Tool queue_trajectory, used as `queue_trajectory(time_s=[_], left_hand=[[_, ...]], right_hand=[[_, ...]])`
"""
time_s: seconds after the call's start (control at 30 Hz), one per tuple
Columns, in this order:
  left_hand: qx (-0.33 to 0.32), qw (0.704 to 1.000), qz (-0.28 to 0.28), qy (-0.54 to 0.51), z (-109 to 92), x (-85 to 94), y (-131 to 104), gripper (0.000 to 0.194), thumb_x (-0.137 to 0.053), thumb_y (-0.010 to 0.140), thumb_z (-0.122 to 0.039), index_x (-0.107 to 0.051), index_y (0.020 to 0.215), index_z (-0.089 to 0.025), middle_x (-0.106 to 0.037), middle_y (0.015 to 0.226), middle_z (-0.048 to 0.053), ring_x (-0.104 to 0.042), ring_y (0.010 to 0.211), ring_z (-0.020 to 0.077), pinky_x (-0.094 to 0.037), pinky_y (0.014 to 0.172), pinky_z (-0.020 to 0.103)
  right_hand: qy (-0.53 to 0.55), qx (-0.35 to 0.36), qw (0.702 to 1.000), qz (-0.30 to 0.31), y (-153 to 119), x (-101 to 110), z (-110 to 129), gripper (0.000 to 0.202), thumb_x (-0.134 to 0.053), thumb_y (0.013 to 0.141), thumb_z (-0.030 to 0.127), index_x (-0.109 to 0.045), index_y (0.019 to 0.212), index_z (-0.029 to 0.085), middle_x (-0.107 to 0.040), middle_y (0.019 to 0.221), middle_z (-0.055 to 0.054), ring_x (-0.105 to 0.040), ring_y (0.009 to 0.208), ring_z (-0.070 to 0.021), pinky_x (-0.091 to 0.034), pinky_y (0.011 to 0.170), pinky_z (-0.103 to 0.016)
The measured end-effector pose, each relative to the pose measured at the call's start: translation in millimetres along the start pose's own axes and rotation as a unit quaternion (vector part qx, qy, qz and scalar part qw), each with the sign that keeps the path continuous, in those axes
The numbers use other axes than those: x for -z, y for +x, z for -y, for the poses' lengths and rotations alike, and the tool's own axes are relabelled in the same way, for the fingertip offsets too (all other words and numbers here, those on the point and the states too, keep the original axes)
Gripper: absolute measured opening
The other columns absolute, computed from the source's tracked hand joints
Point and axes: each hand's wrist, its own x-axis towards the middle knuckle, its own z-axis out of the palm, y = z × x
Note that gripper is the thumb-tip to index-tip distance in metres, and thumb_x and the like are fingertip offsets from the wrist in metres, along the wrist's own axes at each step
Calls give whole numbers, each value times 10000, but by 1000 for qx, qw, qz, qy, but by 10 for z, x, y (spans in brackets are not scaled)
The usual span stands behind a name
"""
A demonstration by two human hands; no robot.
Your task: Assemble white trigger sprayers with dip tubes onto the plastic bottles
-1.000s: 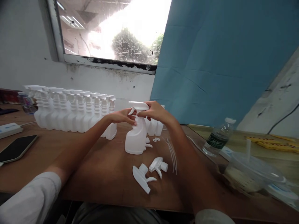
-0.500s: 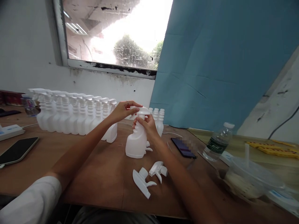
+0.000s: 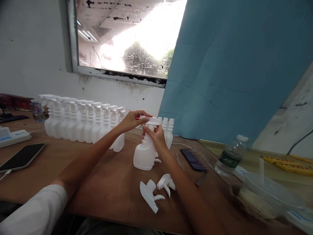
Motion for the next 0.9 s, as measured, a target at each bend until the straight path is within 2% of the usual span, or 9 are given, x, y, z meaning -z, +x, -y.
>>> queue_trajectory(time_s=[0.13,0.23,0.3,0.37,0.53,0.67,0.9], left_hand=[[5,1000,1,4,-3,3,-5,278,-638,843,-363,-726,1016,-164,-669,781,42,-498,565,76,-373,526,205],[12,1000,4,5,-3,13,-7,274,-642,837,-351,-727,1015,-161,-641,707,26,-494,560,79,-371,528,208],[14,1000,5,-2,-2,21,-8,274,-643,836,-352,-726,1008,-155,-626,682,20,-474,544,75,-363,522,210],[16,1000,2,-5,-6,27,-9,269,-647,831,-351,-726,997,-154,-624,686,20,-447,528,68,-344,508,209],[18,1000,5,6,-43,31,-16,259,-644,833,-346,-729,988,-158,-627,699,21,-441,527,65,-341,505,206],[10,1000,7,4,-73,34,-21,254,-644,840,-336,-729,996,-155,-649,757,36,-439,522,58,-351,503,206],[11,1000,11,1,-53,34,-15,245,-650,845,-326,-726,1001,-152,-661,776,40,-462,519,57,-377,518,216]], right_hand=[[9,-7,1000,13,-4,-20,14,402,-750,727,417,-515,987,219,-645,696,19,-616,514,-151,-514,473,-278],[-29,1,1000,-7,-11,-17,4,398,-782,701,391,-532,955,214,-624,657,32,-599,496,-140,-499,468,-264],[-21,10,1000,9,-21,-4,-11,371,-746,735,413,-543,979,220,-646,709,16,-622,539,-153,-513,496,-278],[-3,9,1000,27,-28,10,-26,341,-708,767,434,-556,979,215,-665,764,-7,-643,587,-166,-528,525,-295],[-9,-3,1000,10,-21,27,-45,344,-776,723,381,-562,910,187,-649,703,-3,-636,568,-159,-518,510,-279],[27,7,999,35,-38,39,-36,333,-701,790,440,-572,962,186,-677,795,-37,-663,621,-175,-544,536,-303],[-18,28,999,-2,-32,-35,-10,373,-747,743,442,-525,921,201,-640,668,10,-644,550,-168,-551,536,-316]])
